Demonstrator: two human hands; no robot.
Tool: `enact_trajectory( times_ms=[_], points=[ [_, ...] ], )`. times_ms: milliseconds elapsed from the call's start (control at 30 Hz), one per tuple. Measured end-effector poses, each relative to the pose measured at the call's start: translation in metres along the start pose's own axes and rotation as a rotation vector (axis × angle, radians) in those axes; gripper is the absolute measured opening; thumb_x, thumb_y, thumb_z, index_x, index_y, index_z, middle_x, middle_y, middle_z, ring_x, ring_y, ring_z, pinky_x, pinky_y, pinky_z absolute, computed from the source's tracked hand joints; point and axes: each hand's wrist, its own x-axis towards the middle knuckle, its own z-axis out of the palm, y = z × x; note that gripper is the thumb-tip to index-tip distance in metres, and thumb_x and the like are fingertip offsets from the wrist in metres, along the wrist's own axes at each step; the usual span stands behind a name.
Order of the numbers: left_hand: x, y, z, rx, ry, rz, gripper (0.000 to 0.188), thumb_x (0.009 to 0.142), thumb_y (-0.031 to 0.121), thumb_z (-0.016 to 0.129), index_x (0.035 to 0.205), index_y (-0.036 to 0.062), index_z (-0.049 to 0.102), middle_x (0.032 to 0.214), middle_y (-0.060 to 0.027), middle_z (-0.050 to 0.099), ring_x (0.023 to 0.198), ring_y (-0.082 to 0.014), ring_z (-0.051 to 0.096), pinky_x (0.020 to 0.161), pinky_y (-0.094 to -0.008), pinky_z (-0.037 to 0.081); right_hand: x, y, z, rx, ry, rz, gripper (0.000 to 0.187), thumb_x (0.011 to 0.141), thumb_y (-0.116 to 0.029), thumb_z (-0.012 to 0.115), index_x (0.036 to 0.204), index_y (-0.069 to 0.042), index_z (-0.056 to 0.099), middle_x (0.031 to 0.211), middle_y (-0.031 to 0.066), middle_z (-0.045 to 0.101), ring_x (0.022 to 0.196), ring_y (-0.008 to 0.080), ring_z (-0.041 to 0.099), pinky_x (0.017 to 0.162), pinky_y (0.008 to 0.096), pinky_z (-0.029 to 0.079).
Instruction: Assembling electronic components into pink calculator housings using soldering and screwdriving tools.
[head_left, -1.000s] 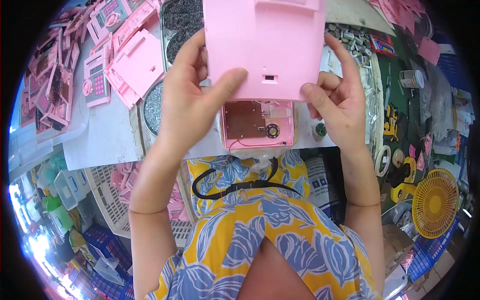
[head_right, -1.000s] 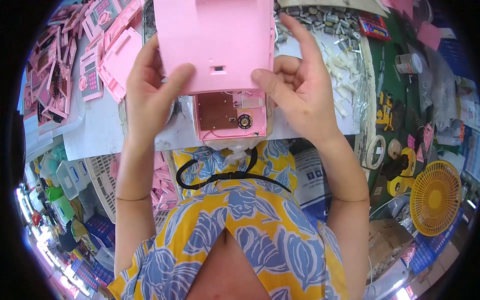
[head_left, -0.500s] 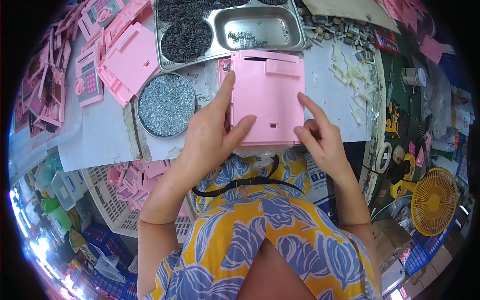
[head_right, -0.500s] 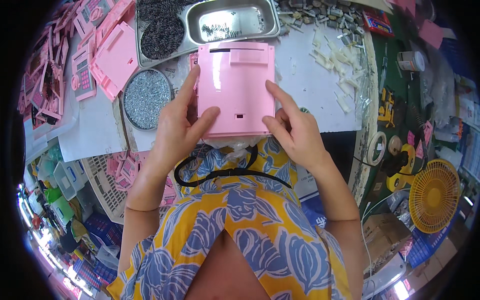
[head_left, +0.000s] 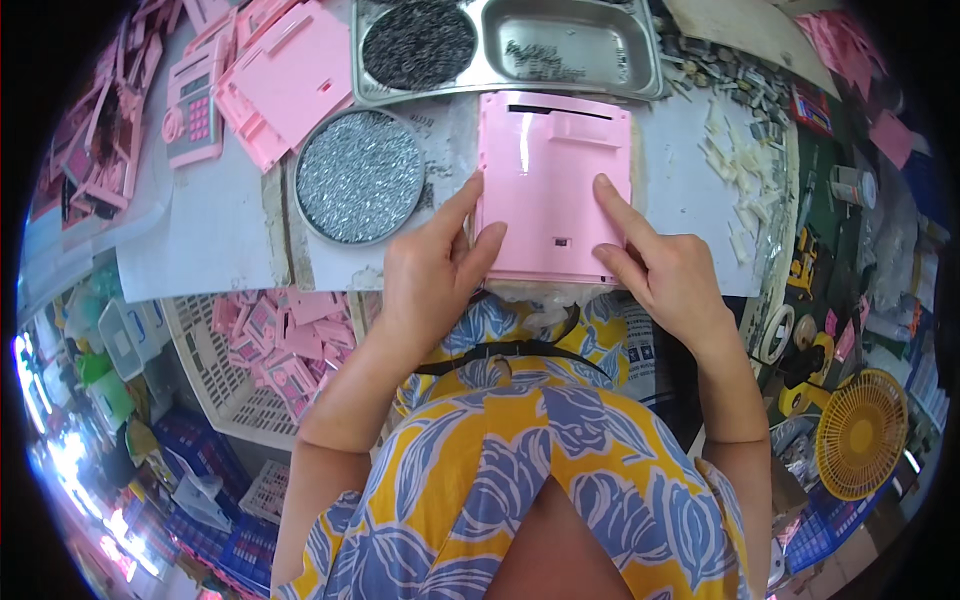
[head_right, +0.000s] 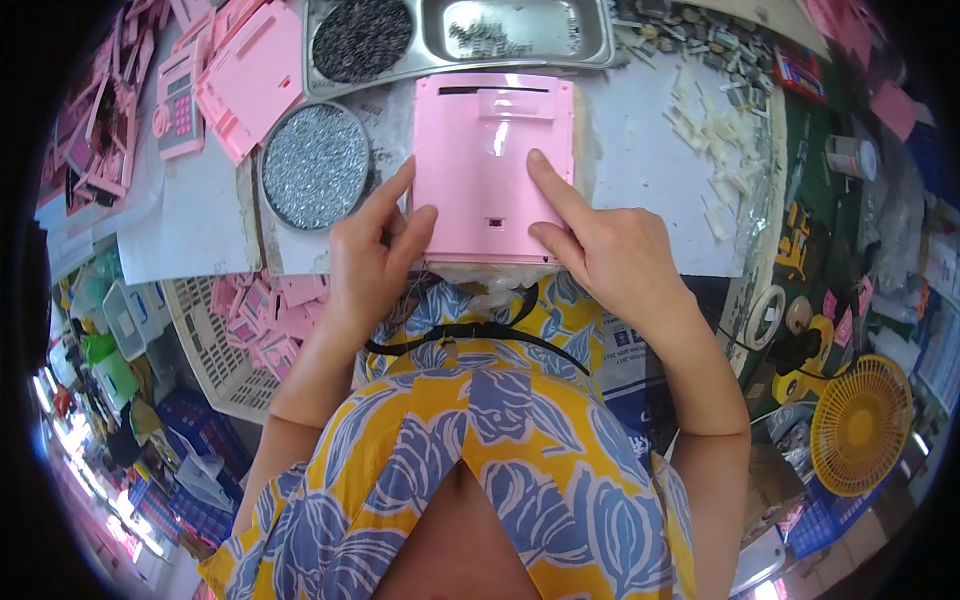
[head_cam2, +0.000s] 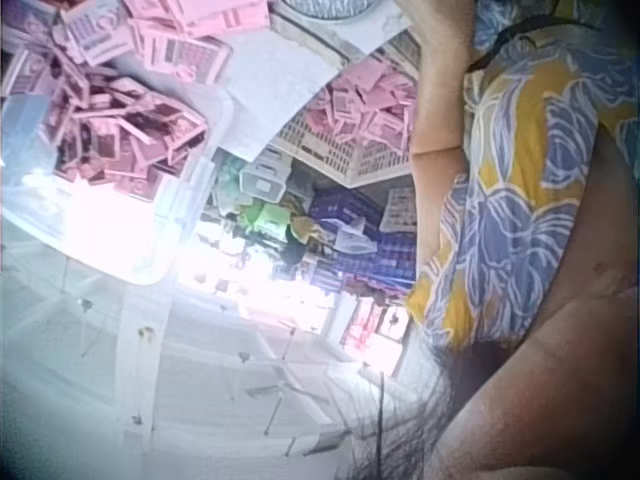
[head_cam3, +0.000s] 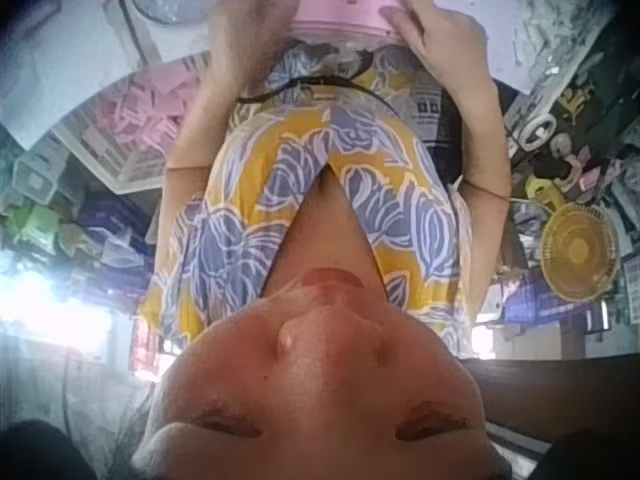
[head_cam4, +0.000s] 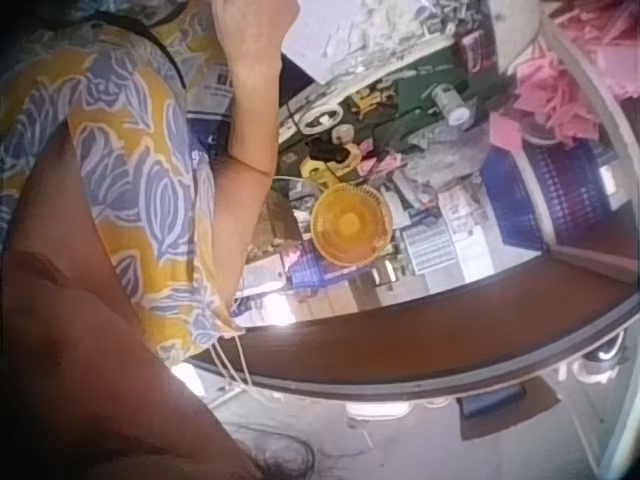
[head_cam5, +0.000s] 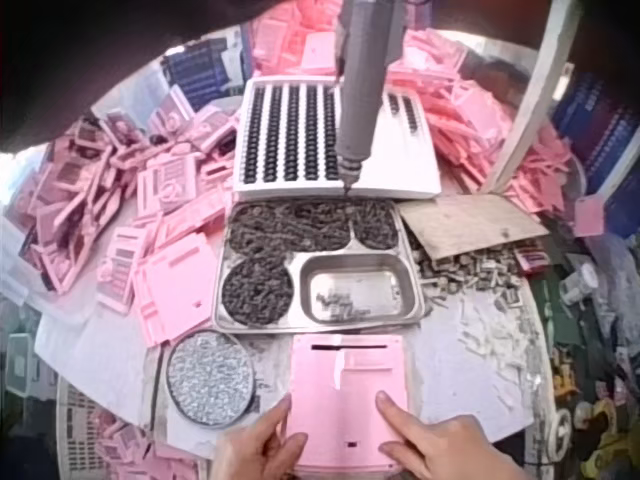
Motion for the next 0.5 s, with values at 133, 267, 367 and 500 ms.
enact_trajectory(
  times_ms=[133,267,367,500],
  points=[
    [0.004,0.000,-0.004,0.080,0.011,0.080,0.049,0.088,0.020,0.077,0.133,0.0044,0.064,0.056,-0.0059,0.053,0.046,-0.0186,0.052,0.049,-0.0328,0.045,0.006,-0.008,-0.015,-0.046,-0.033,-0.022,0.061,0.092,-0.030,0.070,0.148,-0.019,0.052,0.059,0.0110,0.060,0.053,0.0279,0.060,0.054,0.0393,0.047],
    [0.017,-0.015,-0.050,-0.149,-0.136,0.068,0.046,0.090,0.012,0.073,0.134,0.0043,0.064,0.063,-0.0044,0.055,0.054,-0.0069,0.050,0.053,-0.0250,0.042,0.030,0.018,-0.061,0.262,0.143,0.004,0.036,0.089,-0.023,0.075,0.122,-0.009,0.073,0.066,0.0014,0.063,0.059,0.0093,0.056,0.059,0.0269,0.046],
    [0.035,-0.040,-0.077,0.369,0.150,0.252,0.027,0.081,0.015,0.079,0.106,0.0073,0.073,0.082,-0.0061,0.063,0.080,-0.0236,0.060,0.071,-0.0373,0.047,0.082,0.036,-0.110,0.453,0.913,-0.210,0.035,0.098,-0.009,0.052,0.129,0.006,0.056,0.104,0.0085,0.067,0.094,0.0182,0.063,0.088,0.0399,0.052],
    [0.044,-0.045,-0.081,0.482,0.146,0.317,0.010,0.082,0.017,0.075,0.085,0.0095,0.070,0.090,-0.0056,0.062,0.092,-0.0280,0.058,0.083,-0.0443,0.042,0.175,-0.029,-0.147,1.120,0.905,-0.345,0.044,0.092,-0.017,0.064,0.131,0.000,0.051,0.101,0.0081,0.064,0.085,0.0168,0.062,0.077,0.0333,0.052]
  ],
)
